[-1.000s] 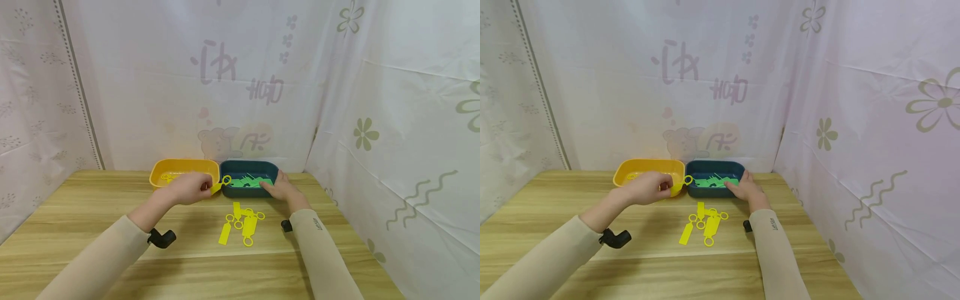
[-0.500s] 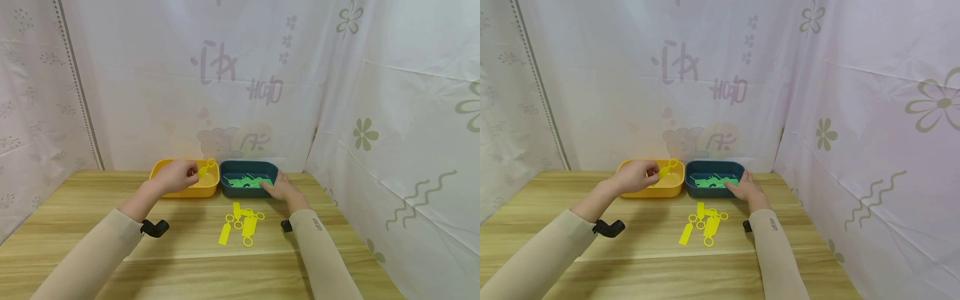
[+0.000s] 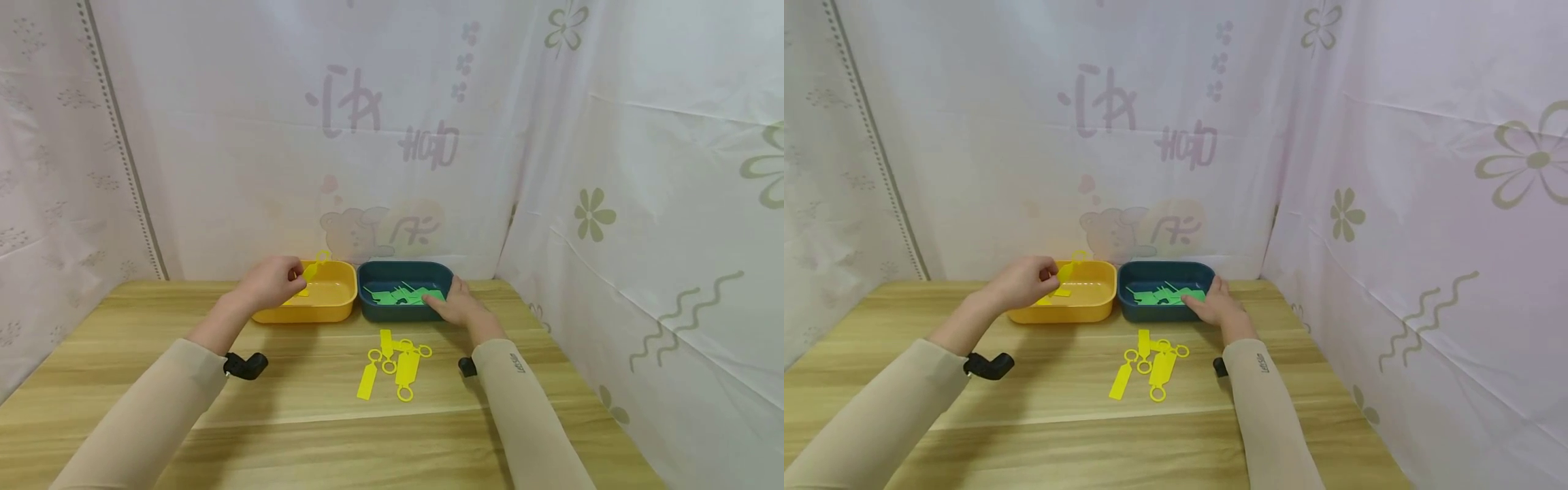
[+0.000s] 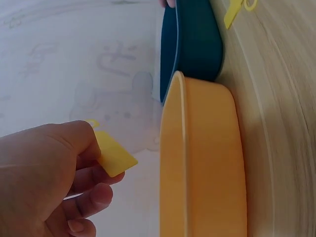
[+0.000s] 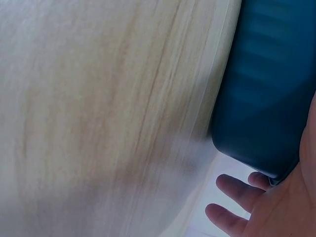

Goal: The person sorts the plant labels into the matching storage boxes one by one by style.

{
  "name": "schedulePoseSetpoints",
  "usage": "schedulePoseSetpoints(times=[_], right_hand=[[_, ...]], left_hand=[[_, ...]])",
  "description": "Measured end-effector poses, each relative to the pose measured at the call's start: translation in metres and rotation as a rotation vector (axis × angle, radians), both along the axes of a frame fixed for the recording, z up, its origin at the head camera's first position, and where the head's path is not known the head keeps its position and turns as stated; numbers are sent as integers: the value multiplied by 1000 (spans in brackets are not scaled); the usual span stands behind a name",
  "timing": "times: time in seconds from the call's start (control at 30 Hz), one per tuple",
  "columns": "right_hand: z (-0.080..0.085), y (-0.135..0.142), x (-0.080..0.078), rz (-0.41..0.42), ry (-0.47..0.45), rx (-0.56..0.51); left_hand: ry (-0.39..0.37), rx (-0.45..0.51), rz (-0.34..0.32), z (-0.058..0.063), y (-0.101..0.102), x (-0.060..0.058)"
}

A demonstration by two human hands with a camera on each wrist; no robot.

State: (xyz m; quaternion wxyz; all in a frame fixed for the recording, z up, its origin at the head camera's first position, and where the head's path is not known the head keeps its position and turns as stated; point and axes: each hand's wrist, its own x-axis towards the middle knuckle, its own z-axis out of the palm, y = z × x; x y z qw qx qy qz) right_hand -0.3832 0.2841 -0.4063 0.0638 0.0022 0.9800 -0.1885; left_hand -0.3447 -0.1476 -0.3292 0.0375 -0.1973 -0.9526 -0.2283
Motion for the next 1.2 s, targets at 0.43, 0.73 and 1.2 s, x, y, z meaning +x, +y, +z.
schedulePoseSetpoints(times=[0.43,0.73,1.2], right_hand=[[0,2,0,-6,-7,-10],[3,0,2,4,-4,-7],[-3,3,-3,-5,-4,3]], left_hand=[[-11,-10,54,-8,-12,-14],[-24,-18,88,-13,-21,-25],[-47,-8,132,-16,-20,-29]])
